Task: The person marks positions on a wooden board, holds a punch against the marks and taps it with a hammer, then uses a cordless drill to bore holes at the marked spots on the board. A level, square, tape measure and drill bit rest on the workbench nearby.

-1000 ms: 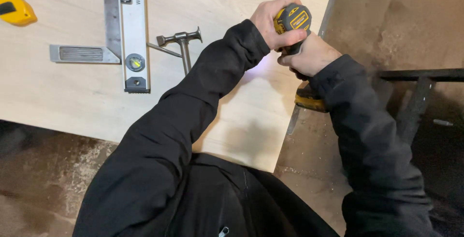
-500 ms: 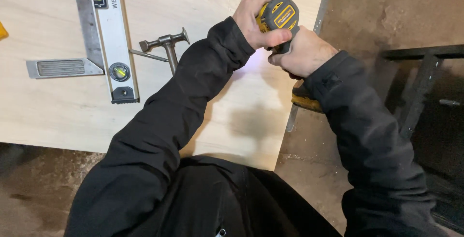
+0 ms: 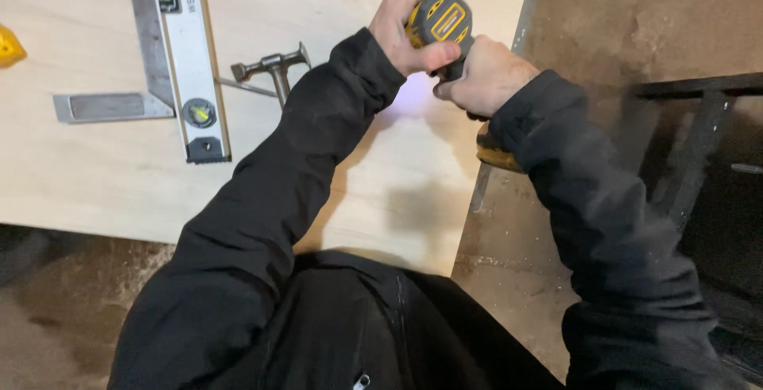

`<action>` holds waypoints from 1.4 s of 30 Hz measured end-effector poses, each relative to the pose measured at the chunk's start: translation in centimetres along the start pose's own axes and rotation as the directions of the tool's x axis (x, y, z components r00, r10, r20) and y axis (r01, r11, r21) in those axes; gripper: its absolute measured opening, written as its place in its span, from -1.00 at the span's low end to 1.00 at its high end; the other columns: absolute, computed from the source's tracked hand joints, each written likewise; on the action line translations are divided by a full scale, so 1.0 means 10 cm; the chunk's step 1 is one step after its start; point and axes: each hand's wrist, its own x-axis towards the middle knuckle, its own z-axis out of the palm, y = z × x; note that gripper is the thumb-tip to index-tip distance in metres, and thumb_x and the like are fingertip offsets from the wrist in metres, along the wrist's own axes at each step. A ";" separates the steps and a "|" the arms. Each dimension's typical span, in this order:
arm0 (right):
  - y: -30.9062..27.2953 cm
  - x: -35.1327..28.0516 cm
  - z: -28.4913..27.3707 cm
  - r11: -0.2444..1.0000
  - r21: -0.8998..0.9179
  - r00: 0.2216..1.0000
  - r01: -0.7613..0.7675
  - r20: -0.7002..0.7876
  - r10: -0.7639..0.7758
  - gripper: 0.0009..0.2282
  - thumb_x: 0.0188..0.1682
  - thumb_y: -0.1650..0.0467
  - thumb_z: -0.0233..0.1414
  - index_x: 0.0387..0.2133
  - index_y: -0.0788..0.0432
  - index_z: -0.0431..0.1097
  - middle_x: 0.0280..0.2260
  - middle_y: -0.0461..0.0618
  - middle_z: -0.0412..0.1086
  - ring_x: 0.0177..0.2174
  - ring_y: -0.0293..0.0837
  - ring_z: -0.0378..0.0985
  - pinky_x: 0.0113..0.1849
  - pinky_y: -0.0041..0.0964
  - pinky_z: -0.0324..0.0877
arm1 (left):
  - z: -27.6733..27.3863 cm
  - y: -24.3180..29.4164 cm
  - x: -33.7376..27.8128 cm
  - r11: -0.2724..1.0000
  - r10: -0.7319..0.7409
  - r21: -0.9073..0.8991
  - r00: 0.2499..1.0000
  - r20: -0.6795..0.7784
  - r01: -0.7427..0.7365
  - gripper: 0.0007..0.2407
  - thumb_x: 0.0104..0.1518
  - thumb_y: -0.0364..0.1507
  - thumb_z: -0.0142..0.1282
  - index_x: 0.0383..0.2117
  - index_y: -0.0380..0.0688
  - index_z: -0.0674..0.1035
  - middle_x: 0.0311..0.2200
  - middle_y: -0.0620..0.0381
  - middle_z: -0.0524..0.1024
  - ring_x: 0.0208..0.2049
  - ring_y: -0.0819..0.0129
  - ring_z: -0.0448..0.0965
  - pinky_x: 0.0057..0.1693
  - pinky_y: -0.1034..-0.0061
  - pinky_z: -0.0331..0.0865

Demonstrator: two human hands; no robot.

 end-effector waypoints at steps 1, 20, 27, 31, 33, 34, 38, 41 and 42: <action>-0.03 0.00 0.02 1.000 0.001 1.000 0.008 -0.001 -0.008 -0.77 -0.10 0.32 0.21 -0.37 0.29 0.51 -0.60 0.02 0.45 -0.60 -0.14 0.54 -0.48 -0.20 0.46 | -0.01 0.02 -0.03 1.000 0.000 0.008 1.000 -0.001 0.000 -0.64 0.10 -0.25 0.38 -0.12 -0.20 0.52 -0.28 0.18 0.54 -0.22 0.47 0.57 -0.01 0.57 0.52; -0.07 0.05 0.03 0.999 -0.008 0.999 -0.033 -0.014 0.032 -0.76 -0.08 0.32 0.24 -0.42 0.33 0.52 -0.62 0.02 0.44 -0.62 -0.15 0.51 -0.53 -0.22 0.43 | -0.03 -0.11 -0.03 0.997 -0.038 -0.067 0.999 -0.031 0.036 -0.64 0.09 -0.28 0.35 -0.12 -0.22 0.50 -0.29 0.19 0.51 -0.24 0.48 0.53 -0.05 0.56 0.51; -0.03 0.03 0.07 0.999 0.031 1.000 -0.021 -0.003 0.022 -0.76 -0.09 0.35 0.25 -0.34 0.35 0.49 -0.60 0.00 0.42 -0.63 -0.16 0.50 -0.54 -0.24 0.42 | 0.02 -0.04 -0.05 0.989 -0.123 -0.088 0.992 -0.012 0.122 -0.62 0.06 -0.22 0.35 -0.15 -0.19 0.51 -0.34 0.19 0.49 -0.33 0.49 0.53 -0.18 0.55 0.50; -0.02 0.05 0.06 0.999 0.036 1.000 -0.011 0.013 0.011 -0.77 -0.08 0.35 0.23 -0.36 0.34 0.50 -0.60 0.01 0.42 -0.63 -0.17 0.49 -0.54 -0.24 0.41 | 0.02 -0.05 -0.06 0.990 -0.119 -0.084 0.991 -0.053 0.114 -0.59 0.03 -0.20 0.35 -0.13 -0.19 0.50 -0.33 0.19 0.52 -0.32 0.49 0.55 -0.16 0.57 0.53; -0.01 0.06 0.05 0.999 0.047 1.000 0.000 0.021 -0.001 -0.80 -0.10 0.36 0.23 -0.35 0.29 0.49 -0.61 -0.02 0.40 -0.64 -0.18 0.49 -0.56 -0.25 0.41 | 0.02 -0.15 -0.06 0.996 -0.044 -0.080 0.997 -0.057 0.039 -0.60 0.09 -0.22 0.38 -0.10 -0.20 0.49 -0.29 0.18 0.49 -0.24 0.48 0.51 -0.06 0.56 0.50; -0.01 0.06 0.04 0.999 0.048 1.000 0.001 0.019 -0.002 -0.80 -0.10 0.36 0.23 -0.35 0.29 0.49 -0.61 -0.02 0.40 -0.64 -0.18 0.49 -0.56 -0.25 0.41 | 0.02 -0.13 -0.04 0.996 -0.043 -0.078 0.997 -0.057 0.039 -0.60 0.09 -0.22 0.38 -0.10 -0.20 0.49 -0.29 0.18 0.49 -0.24 0.48 0.51 -0.06 0.56 0.50; 0.01 0.05 0.05 0.998 0.057 1.000 0.000 0.014 -0.001 -0.80 -0.09 0.37 0.23 -0.35 0.30 0.50 -0.62 -0.02 0.40 -0.64 -0.18 0.48 -0.56 -0.26 0.39 | 0.05 -0.12 -0.04 0.997 -0.064 -0.040 0.996 -0.060 0.061 -0.60 0.06 -0.23 0.38 -0.12 -0.19 0.49 -0.31 0.19 0.50 -0.27 0.48 0.52 -0.09 0.57 0.51; -0.01 0.06 0.03 0.998 0.060 1.000 -0.005 0.018 0.003 -0.81 -0.09 0.37 0.23 -0.35 0.28 0.49 -0.63 -0.02 0.39 -0.65 -0.18 0.48 -0.57 -0.26 0.39 | 0.03 -0.09 -0.03 0.995 -0.079 -0.061 0.995 -0.059 0.075 -0.60 0.05 -0.24 0.38 -0.13 -0.20 0.49 -0.32 0.19 0.49 -0.28 0.48 0.52 -0.11 0.57 0.50; -0.02 0.07 0.03 0.997 0.078 1.000 -0.009 0.021 0.007 -0.82 -0.10 0.37 0.22 -0.34 0.25 0.49 -0.63 -0.03 0.38 -0.65 -0.19 0.47 -0.58 -0.25 0.39 | 0.03 -0.08 -0.02 0.994 -0.101 -0.058 0.993 -0.063 0.097 -0.61 0.04 -0.24 0.37 -0.14 -0.20 0.50 -0.33 0.20 0.50 -0.30 0.48 0.51 -0.14 0.56 0.50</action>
